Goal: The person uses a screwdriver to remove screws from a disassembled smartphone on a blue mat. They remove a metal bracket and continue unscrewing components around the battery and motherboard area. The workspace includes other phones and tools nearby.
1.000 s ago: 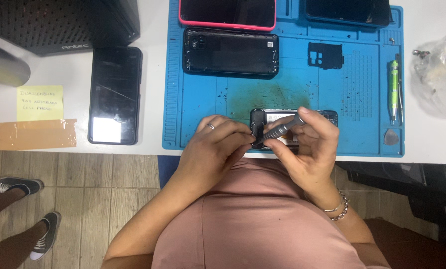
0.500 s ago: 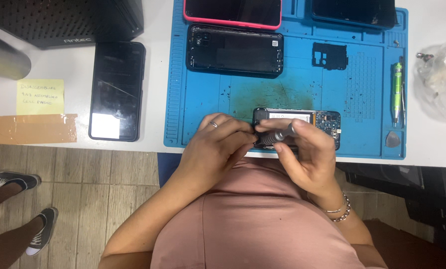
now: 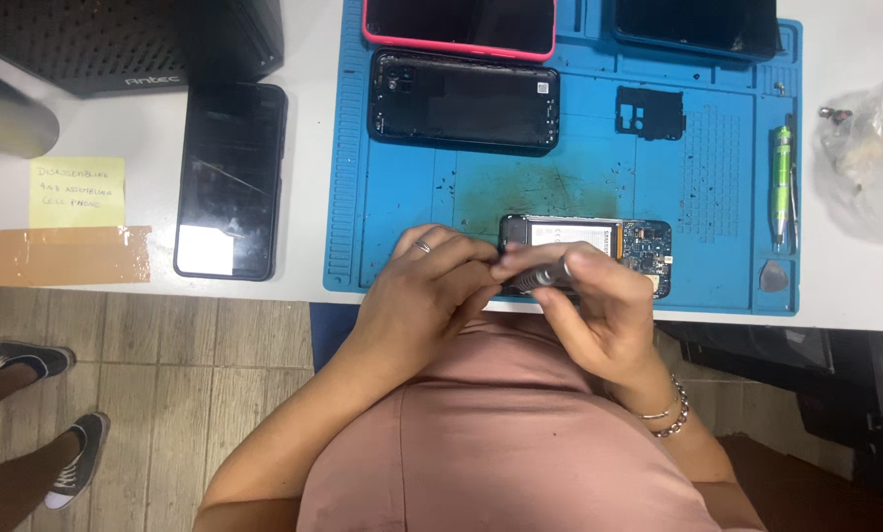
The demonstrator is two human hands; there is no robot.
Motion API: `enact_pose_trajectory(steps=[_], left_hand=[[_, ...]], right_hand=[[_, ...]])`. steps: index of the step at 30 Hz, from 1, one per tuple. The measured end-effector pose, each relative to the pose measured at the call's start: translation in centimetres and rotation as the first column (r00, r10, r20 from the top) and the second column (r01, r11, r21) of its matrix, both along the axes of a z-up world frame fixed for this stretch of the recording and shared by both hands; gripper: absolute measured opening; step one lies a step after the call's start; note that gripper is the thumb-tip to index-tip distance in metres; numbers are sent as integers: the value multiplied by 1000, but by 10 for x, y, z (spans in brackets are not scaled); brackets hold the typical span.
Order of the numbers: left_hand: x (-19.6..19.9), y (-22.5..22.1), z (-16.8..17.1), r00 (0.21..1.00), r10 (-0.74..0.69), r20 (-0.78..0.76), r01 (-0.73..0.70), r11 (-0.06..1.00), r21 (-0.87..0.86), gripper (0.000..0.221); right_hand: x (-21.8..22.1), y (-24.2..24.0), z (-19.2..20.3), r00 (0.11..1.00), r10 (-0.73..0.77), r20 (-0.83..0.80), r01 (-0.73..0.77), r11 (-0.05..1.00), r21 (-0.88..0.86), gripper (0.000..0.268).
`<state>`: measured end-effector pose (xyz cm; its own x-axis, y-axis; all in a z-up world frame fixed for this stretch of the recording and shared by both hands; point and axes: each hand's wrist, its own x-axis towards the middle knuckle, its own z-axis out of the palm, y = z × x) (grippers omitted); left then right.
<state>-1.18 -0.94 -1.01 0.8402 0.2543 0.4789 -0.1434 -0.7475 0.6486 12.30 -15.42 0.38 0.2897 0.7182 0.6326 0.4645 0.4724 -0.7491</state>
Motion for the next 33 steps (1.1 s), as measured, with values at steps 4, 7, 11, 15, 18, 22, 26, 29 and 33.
enact_pose_trajectory(steps=[4, 7, 11, 15, 18, 22, 26, 29, 33], left_hand=[[-1, -1, 0, 1000, -3, 4, 3, 1000, -11, 9], [0, 0, 2, 1000, -5, 18, 6, 1000, -30, 6], [0, 0, -4, 1000, -7, 16, 7, 1000, -4, 7], [0, 1, 0, 1000, 0, 7, 1, 1000, -20, 7], [0, 1, 0, 1000, -15, 6, 15, 1000, -23, 6], [0, 1, -5, 1000, -13, 8, 13, 1000, -24, 11], [0, 1, -1, 1000, -21, 5, 22, 999, -45, 9], [-1, 2, 0, 1000, -26, 14, 27, 998, -58, 7], [-1, 2, -7, 999, -31, 9, 31, 999, -43, 7]], right_hand=[[13, -6, -13, 993, -76, 94, 74, 997, 29, 59], [16, -8, -18, 990, -109, 95, 103, 993, 65, 65], [4, -3, 0, 1000, -9, 7, 9, 1000, 6, 55], [16, -6, -17, 988, -100, 114, 94, 994, 56, 59], [8, -2, -2, 999, -10, 46, 10, 1000, 5, 50], [0, -1, 6, 1000, 14, -17, -14, 1000, -17, 53], [10, -2, -9, 994, -70, 87, 68, 997, 22, 57], [7, -2, -5, 999, -18, 37, 18, 1000, 12, 55], [-1, -2, 6, 1000, 16, -17, -16, 999, -31, 53]])
